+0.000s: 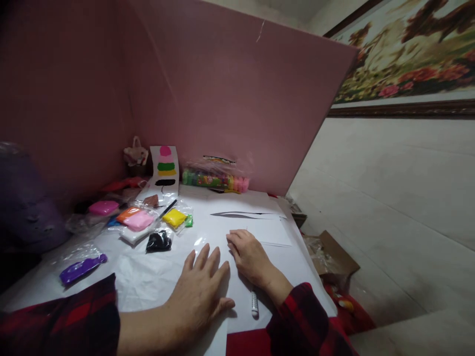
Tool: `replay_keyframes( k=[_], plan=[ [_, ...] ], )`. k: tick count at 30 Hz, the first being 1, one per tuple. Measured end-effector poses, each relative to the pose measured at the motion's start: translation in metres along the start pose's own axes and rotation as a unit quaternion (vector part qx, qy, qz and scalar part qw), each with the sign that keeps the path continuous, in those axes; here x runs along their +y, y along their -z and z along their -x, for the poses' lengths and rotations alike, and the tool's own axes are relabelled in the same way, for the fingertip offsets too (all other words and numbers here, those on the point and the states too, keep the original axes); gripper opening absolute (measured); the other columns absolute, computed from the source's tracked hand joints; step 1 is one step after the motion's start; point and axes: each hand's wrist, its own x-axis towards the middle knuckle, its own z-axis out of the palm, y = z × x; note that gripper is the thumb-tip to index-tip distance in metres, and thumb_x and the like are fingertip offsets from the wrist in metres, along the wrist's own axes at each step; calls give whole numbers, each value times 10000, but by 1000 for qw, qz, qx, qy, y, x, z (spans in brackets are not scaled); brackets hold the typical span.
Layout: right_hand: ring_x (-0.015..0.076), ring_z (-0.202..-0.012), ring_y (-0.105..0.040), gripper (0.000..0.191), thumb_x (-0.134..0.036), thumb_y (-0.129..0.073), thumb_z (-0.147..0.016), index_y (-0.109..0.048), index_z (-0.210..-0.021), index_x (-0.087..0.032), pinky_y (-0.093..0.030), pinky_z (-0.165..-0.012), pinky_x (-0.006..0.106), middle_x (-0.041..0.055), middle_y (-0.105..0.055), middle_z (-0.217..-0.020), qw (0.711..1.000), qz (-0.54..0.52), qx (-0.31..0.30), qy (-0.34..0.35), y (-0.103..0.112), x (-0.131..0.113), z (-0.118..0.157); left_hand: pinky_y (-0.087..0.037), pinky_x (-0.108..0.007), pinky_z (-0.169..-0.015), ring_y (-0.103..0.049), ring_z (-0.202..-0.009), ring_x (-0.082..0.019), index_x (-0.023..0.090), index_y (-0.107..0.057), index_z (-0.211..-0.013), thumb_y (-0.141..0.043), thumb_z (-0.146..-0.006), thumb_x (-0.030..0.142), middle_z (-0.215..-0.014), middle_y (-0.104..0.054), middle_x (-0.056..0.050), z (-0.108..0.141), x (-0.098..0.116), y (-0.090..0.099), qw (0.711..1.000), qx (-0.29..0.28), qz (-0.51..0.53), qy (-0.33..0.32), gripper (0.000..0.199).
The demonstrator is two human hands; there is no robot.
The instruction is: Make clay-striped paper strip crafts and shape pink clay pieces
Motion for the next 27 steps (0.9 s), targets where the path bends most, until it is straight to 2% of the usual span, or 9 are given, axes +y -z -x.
replay_keyframes(
  k=[3, 6, 8, 12, 18, 27],
  plan=[
    [226, -1016, -605, 234, -186, -476, -925, -670, -1058, -188, -460, -936, 394, 95, -693, -1049, 1000, 14, -8, -13, 4, 8, -8, -212, -654, -1071, -228, -1383, -453, 177, -504, -1336, -467, -837, 629, -1479, -364, -216, 1, -1, 4, 1000, -8, -1, -4, 674],
    [231, -1023, -598, 257, -176, -468, -919, -645, -1105, -150, -451, -932, 389, 127, -672, -1097, 998, 34, 10, -46, 5, 26, -23, -197, -665, -1070, -214, -1384, -458, 172, -500, -1343, -447, -840, 641, -1478, -359, -225, 3, -2, 4, 1000, -16, -3, -12, 690],
    [212, -975, -617, 264, -157, -475, -905, -638, -1111, -162, -470, -894, 350, 104, -687, -1054, 998, 41, 0, -54, 3, 38, -35, -186, -669, -1070, -207, -1385, -460, 172, -500, -1344, -434, -833, 662, -1479, -354, -231, 3, -3, 3, 1000, -15, -4, -15, 711],
    [209, -963, -611, 359, -133, -457, -896, -570, -1235, -176, -458, -894, 345, 102, -677, -1071, 996, 63, -6, -66, -4, 54, -55, -184, -681, -1064, -202, -1385, -463, 179, -499, -1350, -412, -828, 683, -1481, -348, -232, 3, -5, 3, 1000, -20, 3, -22, 731],
    [204, -979, -595, 385, -124, -443, -897, -560, -1258, -187, -439, -921, 344, 93, -667, -1063, 995, 80, -9, -56, -9, 62, -69, -166, -690, -1064, -184, -1383, -474, 173, -483, -1368, -423, -830, 662, -1490, -323, -239, 3, -6, 3, 999, -33, 14, -24, 729],
    [205, -966, -591, 336, -132, -425, -930, -595, -1218, -163, -442, -900, 336, 113, -661, -1068, 994, 100, 0, -47, -14, 66, -72, -158, -696, -1060, -173, -1384, -478, 161, -485, -1365, -410, -841, 651, -1490, -312, -253, 3, -5, 4, 999, -36, 15, -27, 721]
  ],
)
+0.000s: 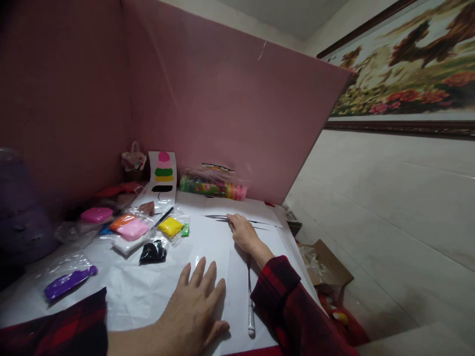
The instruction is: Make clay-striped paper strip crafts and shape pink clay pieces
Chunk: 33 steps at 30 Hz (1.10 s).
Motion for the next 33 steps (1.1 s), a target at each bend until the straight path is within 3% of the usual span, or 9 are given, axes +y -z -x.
replay_keyframes(
  k=[12, 17, 22, 28, 33],
  plan=[
    [187, -955, -599, 309, -125, -441, -932, -632, -1167, -186, -434, -848, 280, 93, -667, -1069, 1000, 21, 8, -11, 0, 2, -3, -170, -691, -1058, -187, -1382, -477, 176, -488, -1359, -379, -849, 653, -1484, -336, -240, 1, -2, -5, 1000, 12, -8, -2, 708],
    [178, -848, -624, 222, -168, -492, -916, -704, -969, -207, -436, -757, 256, 55, -703, -942, 998, 44, 32, -40, 14, 5, 2, -172, -695, -1053, -184, -1375, -492, 165, -485, -1361, -380, -851, 648, -1480, -334, -252, 2, -3, -4, 1000, 12, -7, -8, 710],
    [231, -914, -595, 235, -205, -475, -930, -705, -888, -179, -421, -764, 311, 103, -682, -946, 988, 95, 81, -91, 25, 19, 10, -175, -701, -1049, -191, -1373, -492, 165, -476, -1368, -383, -850, 650, -1483, -328, -250, 0, -3, -2, 1000, 2, -4, -11, 715],
    [217, -1019, -560, 187, -203, -528, -914, -714, -900, -209, -407, -859, 316, 57, -693, -1038, 991, 113, 58, -52, 19, 31, 16, -170, -706, -1048, -186, -1370, -500, 155, -483, -1366, -401, -842, 654, -1479, -326, -261, -1, -4, -4, 1000, 5, -3, -16, 728],
    [230, -1032, -553, 197, -165, -512, -920, -703, -964, -183, -393, -889, 336, 76, -697, -1075, 989, 130, 52, -35, 14, 33, 16, -166, -694, -1060, -169, -1374, -495, 150, -480, -1370, -410, -850, 635, -1484, -314, -261, 0, -3, 1, 1000, -6, 10, -14, 714]
  ],
)
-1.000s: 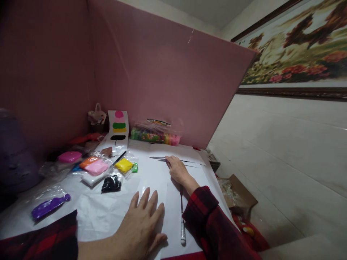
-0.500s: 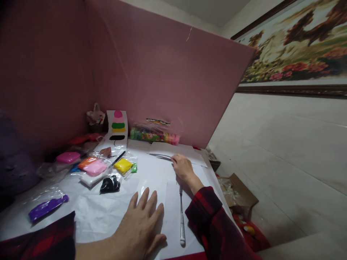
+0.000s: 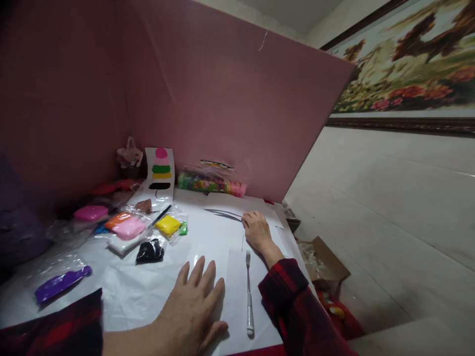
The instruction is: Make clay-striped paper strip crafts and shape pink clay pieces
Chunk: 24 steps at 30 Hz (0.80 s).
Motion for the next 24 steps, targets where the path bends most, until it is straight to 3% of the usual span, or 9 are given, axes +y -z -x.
replay_keyframes(
  k=[15, 24],
  plan=[
    [227, -1079, -570, 251, -209, -496, -948, -676, -1123, -201, -433, -915, 332, 95, -630, -1256, 998, 48, -20, 40, -1, -4, 2, -147, -686, -1072, -147, -1384, -482, 146, -470, -1377, -432, -856, 606, -1495, -296, -252, -1, 3, 9, 1000, -17, 12, 9, 696],
    [225, -1050, -559, 296, -174, -453, -960, -633, -1194, -203, -448, -875, 324, 66, -610, -1301, 994, 70, -30, 73, -1, -5, 2, -147, -691, -1067, -157, -1380, -490, 146, -487, -1365, -423, -847, 621, -1486, -314, -257, 0, 1, 0, 1000, 0, 9, 6, 706]
  ],
)
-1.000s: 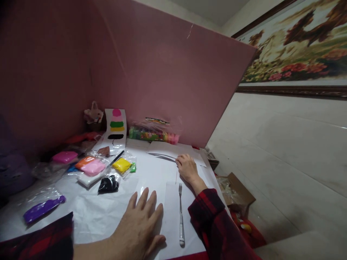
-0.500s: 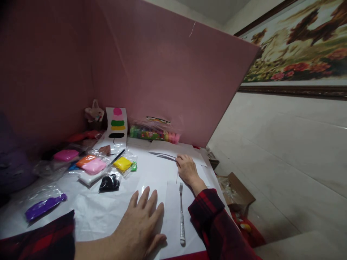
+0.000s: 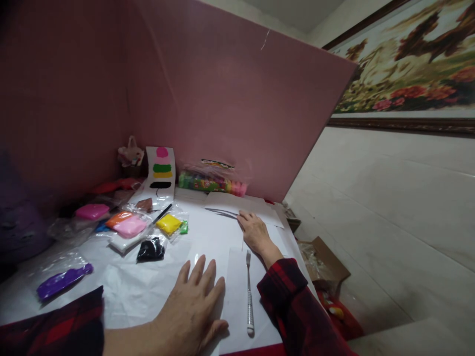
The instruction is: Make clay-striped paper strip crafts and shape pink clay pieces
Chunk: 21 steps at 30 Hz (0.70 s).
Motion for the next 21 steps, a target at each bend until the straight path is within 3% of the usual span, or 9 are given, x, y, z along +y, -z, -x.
replay_keyframes(
  k=[6, 10, 21],
  plan=[
    [275, -1095, -514, 273, -129, -491, -923, -625, -1160, -131, -398, -920, 387, 122, -618, -1254, 1000, 16, 12, 19, 6, -3, -1, -149, -679, -1076, -161, -1382, -481, 145, -485, -1368, -434, -851, 604, -1491, -308, -251, 2, 3, 10, 1000, -19, 8, 6, 694],
    [246, -1001, -568, 191, -134, -500, -923, -659, -1026, -158, -424, -867, 349, 109, -666, -1119, 1000, 13, 8, 27, 5, -5, 0, -146, -681, -1077, -154, -1385, -479, 140, -482, -1372, -438, -856, 591, -1494, -303, -250, 2, 5, 17, 999, -33, 11, 9, 687],
    [209, -1002, -608, 233, -69, -493, -913, -625, -1091, -139, -471, -896, 311, 120, -637, -1165, 1000, 18, 3, 5, 2, -4, 2, -140, -681, -1076, -148, -1385, -486, 143, -482, -1367, -425, -858, 605, -1494, -300, -253, 2, 2, 8, 1000, -14, 5, 2, 689]
  ],
)
